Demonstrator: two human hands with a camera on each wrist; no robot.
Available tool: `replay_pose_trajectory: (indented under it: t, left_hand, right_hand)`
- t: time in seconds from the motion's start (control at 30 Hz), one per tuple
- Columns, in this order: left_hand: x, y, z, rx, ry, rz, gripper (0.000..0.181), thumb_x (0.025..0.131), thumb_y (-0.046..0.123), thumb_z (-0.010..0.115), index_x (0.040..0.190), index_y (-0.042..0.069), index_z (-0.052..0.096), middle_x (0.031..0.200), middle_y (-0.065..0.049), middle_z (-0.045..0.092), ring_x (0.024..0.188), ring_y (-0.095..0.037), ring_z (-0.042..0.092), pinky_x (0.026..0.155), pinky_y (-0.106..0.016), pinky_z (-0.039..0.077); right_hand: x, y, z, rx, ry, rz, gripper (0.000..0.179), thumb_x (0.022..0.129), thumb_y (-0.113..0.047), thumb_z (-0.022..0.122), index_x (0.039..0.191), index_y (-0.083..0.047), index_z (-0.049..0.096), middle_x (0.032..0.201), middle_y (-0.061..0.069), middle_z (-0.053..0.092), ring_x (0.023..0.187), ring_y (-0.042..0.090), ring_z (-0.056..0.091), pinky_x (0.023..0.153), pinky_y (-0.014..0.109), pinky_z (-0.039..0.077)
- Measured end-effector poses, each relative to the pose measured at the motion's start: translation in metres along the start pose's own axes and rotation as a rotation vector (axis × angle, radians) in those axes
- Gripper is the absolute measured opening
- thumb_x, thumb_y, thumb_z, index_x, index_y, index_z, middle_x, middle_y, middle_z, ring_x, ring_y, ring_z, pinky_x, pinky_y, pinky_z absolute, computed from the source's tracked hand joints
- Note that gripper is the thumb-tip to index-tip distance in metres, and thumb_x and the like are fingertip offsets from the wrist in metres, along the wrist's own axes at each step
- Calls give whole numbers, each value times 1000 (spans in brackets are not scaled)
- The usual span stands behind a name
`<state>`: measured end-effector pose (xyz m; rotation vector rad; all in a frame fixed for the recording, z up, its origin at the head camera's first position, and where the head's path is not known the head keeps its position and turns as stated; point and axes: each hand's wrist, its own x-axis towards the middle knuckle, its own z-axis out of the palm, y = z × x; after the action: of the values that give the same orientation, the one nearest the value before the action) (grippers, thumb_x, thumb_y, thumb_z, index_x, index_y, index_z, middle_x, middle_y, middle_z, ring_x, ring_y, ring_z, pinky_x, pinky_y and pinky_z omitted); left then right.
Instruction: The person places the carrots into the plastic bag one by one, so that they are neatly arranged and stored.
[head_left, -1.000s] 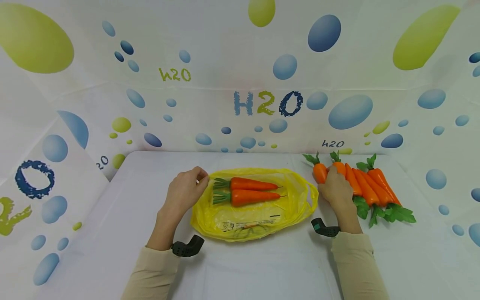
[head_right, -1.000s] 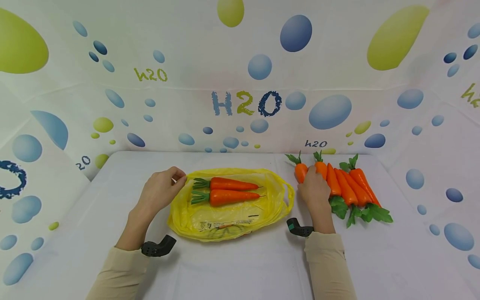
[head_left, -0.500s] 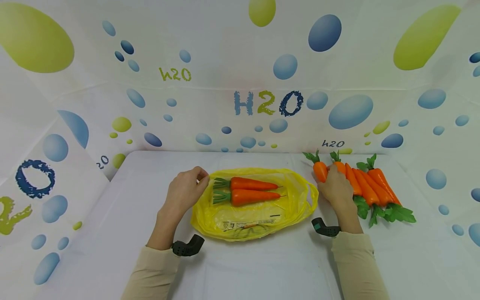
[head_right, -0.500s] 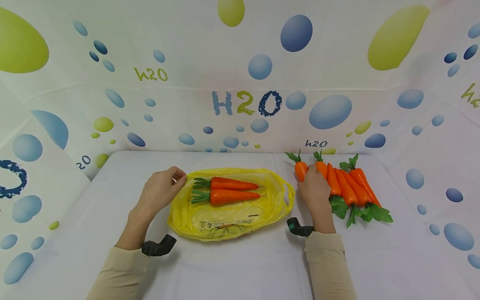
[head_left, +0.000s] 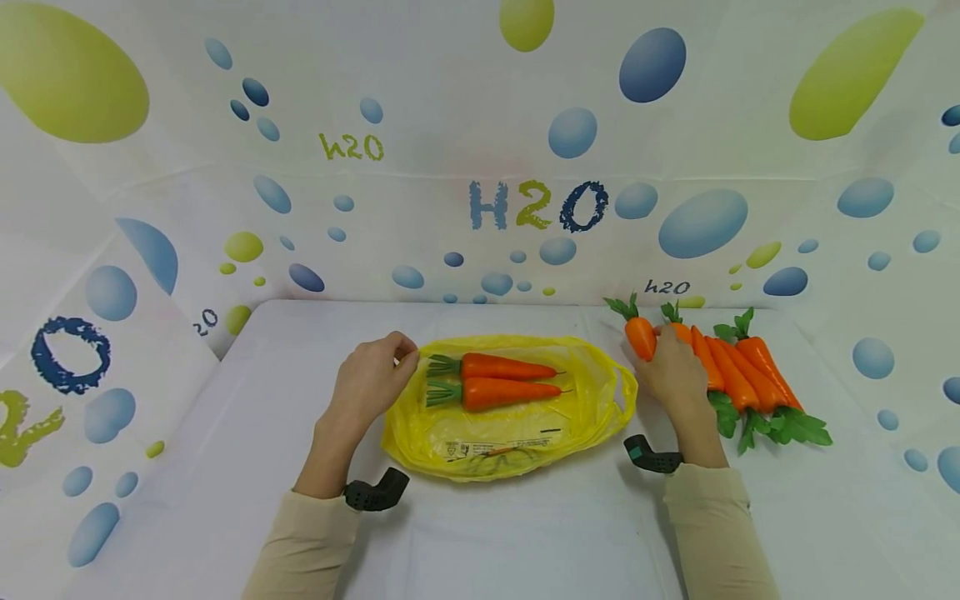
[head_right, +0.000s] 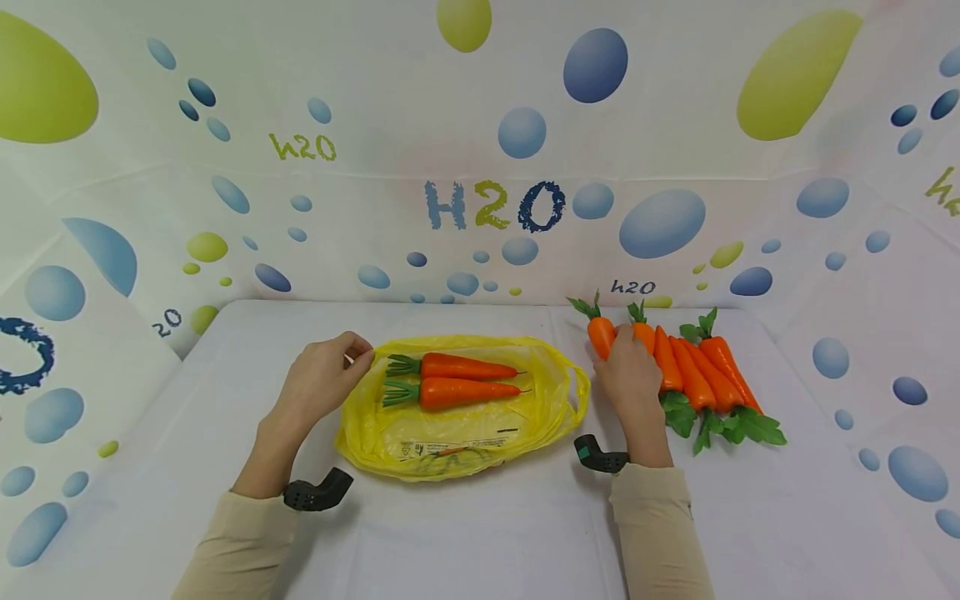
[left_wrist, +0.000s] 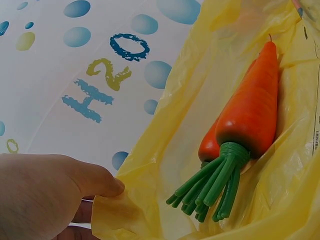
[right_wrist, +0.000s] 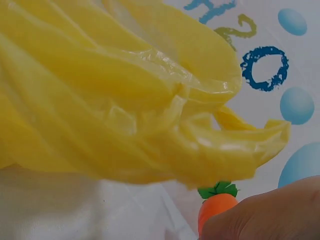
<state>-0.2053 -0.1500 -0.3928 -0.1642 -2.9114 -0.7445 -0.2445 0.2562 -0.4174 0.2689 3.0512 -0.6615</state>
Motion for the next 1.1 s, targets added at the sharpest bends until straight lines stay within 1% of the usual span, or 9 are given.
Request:
replay_pose_trajectory:
  t: [0.07, 0.13, 0.27, 0.33, 0.47, 0.7, 0.93, 1.1]
  left_hand:
    - [0, 0, 0, 1, -1, 0, 27, 101, 27, 55, 113, 6, 67, 107, -12, 74, 86, -26, 66, 78, -41, 59]
    - [0, 0, 0, 0, -3, -1, 27, 101, 27, 55, 113, 6, 67, 108, -12, 74, 86, -26, 66, 78, -41, 59]
    - [0, 0, 0, -3, -9, -5, 27, 101, 27, 55, 114, 6, 67, 108, -12, 74, 87, -26, 66, 79, -41, 59]
    - [0, 0, 0, -3, -11, -6, 27, 101, 27, 55, 114, 6, 67, 108, -12, 74, 87, -26, 66, 79, -41, 59]
    - [0, -1, 0, -2, -8, -3, 27, 101, 27, 55, 113, 6, 67, 107, -12, 74, 86, -26, 66, 78, -40, 59]
    - [0, 0, 0, -2, -5, -2, 27, 101, 27, 56, 113, 6, 67, 106, -12, 74, 85, -25, 66, 78, -40, 59]
    - [0, 0, 0, 0, -7, -3, 27, 101, 27, 56, 114, 6, 67, 107, -12, 74, 86, -25, 66, 79, -40, 59]
    - [0, 0, 0, -3, -11, -6, 28, 101, 27, 55, 114, 6, 67, 108, -12, 74, 88, -26, 67, 80, -41, 59]
  right_hand:
    - [0, -1, -1, -3, 4, 1, 73, 97, -40, 60, 148, 4, 31, 131, 34, 52, 104, 48, 55, 96, 64, 48]
    - [-1, -3, -3, -3, 8, 0, 71, 97, -34, 61, 148, 3, 31, 134, 34, 51, 105, 49, 56, 96, 64, 48]
    - [-3, -6, -6, 5, 24, -8, 66, 95, -24, 62, 148, 2, 33, 132, 33, 53, 100, 46, 56, 94, 63, 49]
    - [-3, -8, -7, 12, 34, -16, 65, 94, -21, 63, 147, 2, 33, 129, 32, 54, 96, 44, 55, 93, 61, 50]
    - [-5, -10, -9, 26, 56, -38, 64, 94, -20, 63, 146, 2, 33, 126, 30, 55, 93, 41, 55, 90, 59, 52]
    - [-7, -13, -12, 45, 78, -64, 64, 92, -20, 62, 146, -1, 34, 126, 28, 55, 93, 40, 55, 85, 56, 52]
    - [-11, -17, -16, 67, 115, -101, 63, 91, -19, 60, 146, -1, 35, 125, 27, 55, 98, 40, 54, 88, 57, 51]
    - [-14, -21, -19, 82, 148, -138, 61, 91, -19, 59, 145, -2, 36, 126, 26, 56, 98, 40, 56, 86, 56, 51]
